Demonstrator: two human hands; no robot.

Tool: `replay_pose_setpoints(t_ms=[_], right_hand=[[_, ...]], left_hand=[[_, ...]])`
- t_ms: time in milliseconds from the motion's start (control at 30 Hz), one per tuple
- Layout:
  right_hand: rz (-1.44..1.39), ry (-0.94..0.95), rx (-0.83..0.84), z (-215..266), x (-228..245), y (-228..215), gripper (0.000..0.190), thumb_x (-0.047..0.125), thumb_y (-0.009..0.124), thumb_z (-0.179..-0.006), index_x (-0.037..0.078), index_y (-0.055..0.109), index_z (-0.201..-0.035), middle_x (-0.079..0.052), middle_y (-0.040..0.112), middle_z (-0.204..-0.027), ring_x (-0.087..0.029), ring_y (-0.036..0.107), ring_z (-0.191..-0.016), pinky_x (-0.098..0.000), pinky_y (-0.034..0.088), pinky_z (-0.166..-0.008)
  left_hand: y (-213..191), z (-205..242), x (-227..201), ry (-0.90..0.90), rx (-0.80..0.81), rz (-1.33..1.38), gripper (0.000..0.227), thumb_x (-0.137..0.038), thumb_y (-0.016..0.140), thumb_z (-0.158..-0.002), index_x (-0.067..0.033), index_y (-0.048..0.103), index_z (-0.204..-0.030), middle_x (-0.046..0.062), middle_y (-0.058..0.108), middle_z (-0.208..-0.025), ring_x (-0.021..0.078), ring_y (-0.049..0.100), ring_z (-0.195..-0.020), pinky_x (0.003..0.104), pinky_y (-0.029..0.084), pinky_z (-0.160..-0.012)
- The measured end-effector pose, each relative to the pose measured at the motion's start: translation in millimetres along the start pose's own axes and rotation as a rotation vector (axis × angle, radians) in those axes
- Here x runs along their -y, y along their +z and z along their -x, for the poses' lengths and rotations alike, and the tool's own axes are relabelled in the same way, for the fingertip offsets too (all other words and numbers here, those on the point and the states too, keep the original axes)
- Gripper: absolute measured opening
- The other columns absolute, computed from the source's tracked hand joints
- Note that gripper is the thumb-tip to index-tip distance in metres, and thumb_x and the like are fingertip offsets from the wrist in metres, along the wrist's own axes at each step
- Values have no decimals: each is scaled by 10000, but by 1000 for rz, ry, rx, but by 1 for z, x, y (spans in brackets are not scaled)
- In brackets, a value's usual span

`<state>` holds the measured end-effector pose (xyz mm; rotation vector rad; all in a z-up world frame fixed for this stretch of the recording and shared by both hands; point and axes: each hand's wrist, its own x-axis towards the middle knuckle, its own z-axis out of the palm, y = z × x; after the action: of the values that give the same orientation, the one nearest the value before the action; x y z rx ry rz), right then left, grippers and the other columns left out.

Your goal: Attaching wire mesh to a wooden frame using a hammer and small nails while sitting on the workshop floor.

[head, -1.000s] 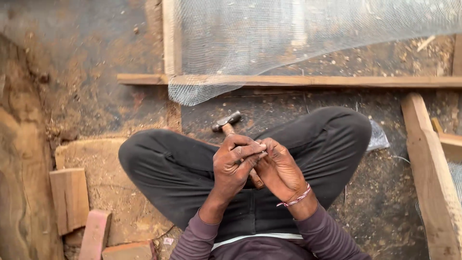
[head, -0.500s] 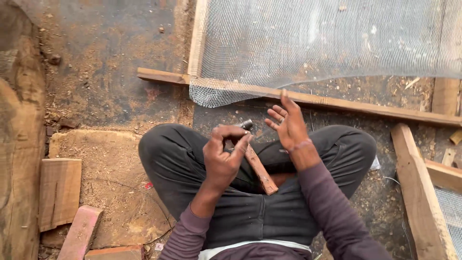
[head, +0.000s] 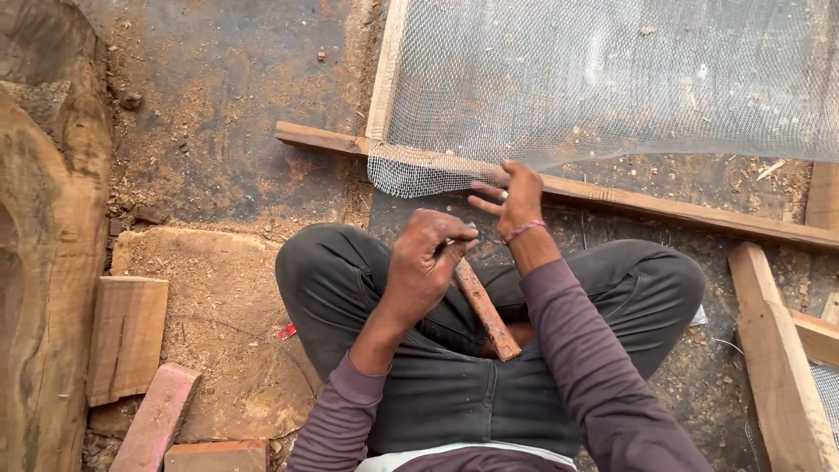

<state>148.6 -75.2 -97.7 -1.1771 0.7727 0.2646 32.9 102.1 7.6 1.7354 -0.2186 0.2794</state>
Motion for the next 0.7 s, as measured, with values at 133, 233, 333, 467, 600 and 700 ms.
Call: replay_pose_setpoints(t_ms=[133, 233, 333, 467, 600, 700], right_hand=[[69, -41, -61, 4, -17, -17, 459, 199, 511, -937, -111, 450, -1270, -314, 598, -1194, -356, 748, -815, -431, 661, -620], [121, -98, -73, 0, -25, -29, 380, 143, 540, -945, -185, 545, -1137, -357, 648, -1042, -343, 747, -710, -386, 641, -539], [125, -113, -23, 5, -24, -34, 312, 102, 552, -944, -193, 603, -1034, -308, 703, -887, -331, 752, -651, -372, 637, -507], [154, -65, -24, 4, -31, -43, 216, 55, 587, -921, -132, 658, -1002, -254, 726, -889, -317, 779, -713, -366, 669, -558], [118, -51, -58, -11, -50, -54, 169, 30, 641, -911, -112, 680, -994, -219, 714, -966, -291, 758, -804, -357, 681, -651], [49, -84, -60, -34, -78, -69, 155, 1, 681, -918, -138, 668, -986, -201, 677, -968, -262, 712, -838, -373, 670, -751]], left_hand=[[0, -16, 4, -148, 33, 11, 170, -71, 770, -906, -82, 731, -1071, 45, 693, -963, 173, 703, -855, 321, 580, -763], [5, -32, 28, -51, 8, -46, 144, -84, 778, -914, -100, 752, -1054, 52, 730, -1009, 178, 733, -903, 315, 599, -791], [12, -58, 57, -72, -42, -138, 126, -126, 808, -894, -112, 757, -1008, 58, 738, -991, 182, 739, -906, 317, 604, -806], [28, -91, 93, -314, 71, -163, 106, -200, 738, -924, -143, 747, -1013, 38, 744, -1062, 172, 742, -941, 302, 638, -820], [58, -102, 137, -418, 140, -184, 138, -163, 699, -920, -150, 748, -1048, 35, 763, -1115, 168, 752, -996, 315, 613, -881], [72, -108, 147, -438, 86, -184, 147, -108, 729, -889, -130, 762, -1030, 55, 799, -1068, 178, 776, -977, 331, 610, -873]])
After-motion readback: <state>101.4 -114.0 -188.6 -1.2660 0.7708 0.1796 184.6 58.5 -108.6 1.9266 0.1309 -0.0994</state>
